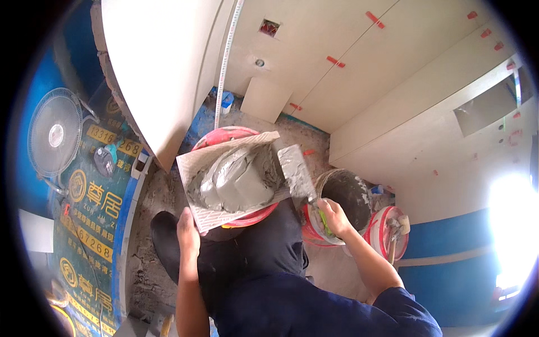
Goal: The person cuts a ceramic tile using an angle grinder, applies adhesive to the back of the tile with a notched trowel, and installs the tile into a recessed wall niche. They use a rubber mallet to secure the tile and a measuring tape to check dimensions.
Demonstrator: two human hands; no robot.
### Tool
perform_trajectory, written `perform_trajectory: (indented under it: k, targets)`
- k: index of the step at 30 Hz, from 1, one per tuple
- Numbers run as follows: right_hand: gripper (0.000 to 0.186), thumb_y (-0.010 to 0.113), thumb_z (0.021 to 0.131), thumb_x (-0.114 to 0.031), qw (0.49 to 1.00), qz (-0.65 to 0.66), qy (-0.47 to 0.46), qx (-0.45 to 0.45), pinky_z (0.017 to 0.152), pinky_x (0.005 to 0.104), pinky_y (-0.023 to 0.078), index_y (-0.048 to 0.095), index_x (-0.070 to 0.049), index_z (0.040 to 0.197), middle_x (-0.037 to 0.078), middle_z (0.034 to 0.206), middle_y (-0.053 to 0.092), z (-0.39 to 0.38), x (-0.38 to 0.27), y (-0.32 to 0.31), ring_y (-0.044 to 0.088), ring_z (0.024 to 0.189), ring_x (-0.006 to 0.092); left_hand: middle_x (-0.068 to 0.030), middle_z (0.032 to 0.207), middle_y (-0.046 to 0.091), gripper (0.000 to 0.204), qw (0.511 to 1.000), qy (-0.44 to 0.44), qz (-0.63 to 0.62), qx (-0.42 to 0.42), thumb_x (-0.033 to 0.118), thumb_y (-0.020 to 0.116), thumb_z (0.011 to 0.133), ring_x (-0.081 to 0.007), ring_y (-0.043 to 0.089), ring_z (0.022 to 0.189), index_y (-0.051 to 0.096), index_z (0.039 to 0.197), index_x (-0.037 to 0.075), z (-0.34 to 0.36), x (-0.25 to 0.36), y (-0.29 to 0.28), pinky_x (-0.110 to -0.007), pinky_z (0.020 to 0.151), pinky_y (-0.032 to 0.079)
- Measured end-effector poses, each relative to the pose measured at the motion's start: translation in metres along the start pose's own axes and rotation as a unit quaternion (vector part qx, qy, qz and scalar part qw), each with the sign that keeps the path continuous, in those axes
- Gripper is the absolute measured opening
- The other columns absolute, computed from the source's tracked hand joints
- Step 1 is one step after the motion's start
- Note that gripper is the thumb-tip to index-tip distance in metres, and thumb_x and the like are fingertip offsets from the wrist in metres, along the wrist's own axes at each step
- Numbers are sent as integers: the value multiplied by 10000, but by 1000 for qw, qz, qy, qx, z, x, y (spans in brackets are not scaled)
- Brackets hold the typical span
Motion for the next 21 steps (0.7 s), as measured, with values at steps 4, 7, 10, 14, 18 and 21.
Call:
perform_trajectory:
  k: [4,7,10,14,18,21]
  targets:
    - [544,417,1024,-509,991,68,62,-101,540,299,445,581,-22,846,40,687,569,-16,-9,20,545,581,126,-99,784,652,445,994,37,96,25,387,386,1078,-139,598,547,583,1020,-8,7,3,5,-276,457,470]
    - [601,404,1022,-574,994,-4,24,-109,520,298,440,572,-29,833,41,674,562,-5,-13,16,533,554,125,-114,778,636,446,992,36,119,35,374,387,1076,-153,600,540,564,1009,-30,5,5,8,-277,452,480]
    - [642,367,1016,-625,996,-11,-6,-85,508,297,440,559,-36,849,39,665,554,1,-22,7,524,538,119,-163,816,641,437,984,41,163,64,344,387,1076,-207,624,614,575,1018,-46,-22,9,29,-324,529,500]
    - [517,427,1034,-527,997,54,-2,-47,506,294,448,530,-35,913,35,687,564,-12,-13,4,521,537,115,-208,806,591,431,975,63,210,42,326,384,1075,-314,578,728,542,971,-61,-63,-30,45,-421,696,473]
    - [372,571,987,-342,990,-134,-42,-10,695,444,540,491,13,1059,180,768,649,-59,-19,38,691,741,355,-194,911,592,426,995,20,91,45,360,408,1072,-261,571,797,528,1054,-49,-87,-41,57,-383,689,480]
    - [412,634,944,-317,972,-223,39,-65,729,572,503,444,14,1097,338,840,640,-76,-18,79,630,848,523,-157,1021,590,439,995,16,89,53,389,430,1068,-210,589,883,513,1147,-34,-89,-38,57,-336,701,514]
Point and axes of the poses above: each hand's wrist, its own z-axis towards the middle knuckle, its own y-axis out of the palm, x = y × z, the point moved 2 cm from there along z, towards the middle knuckle
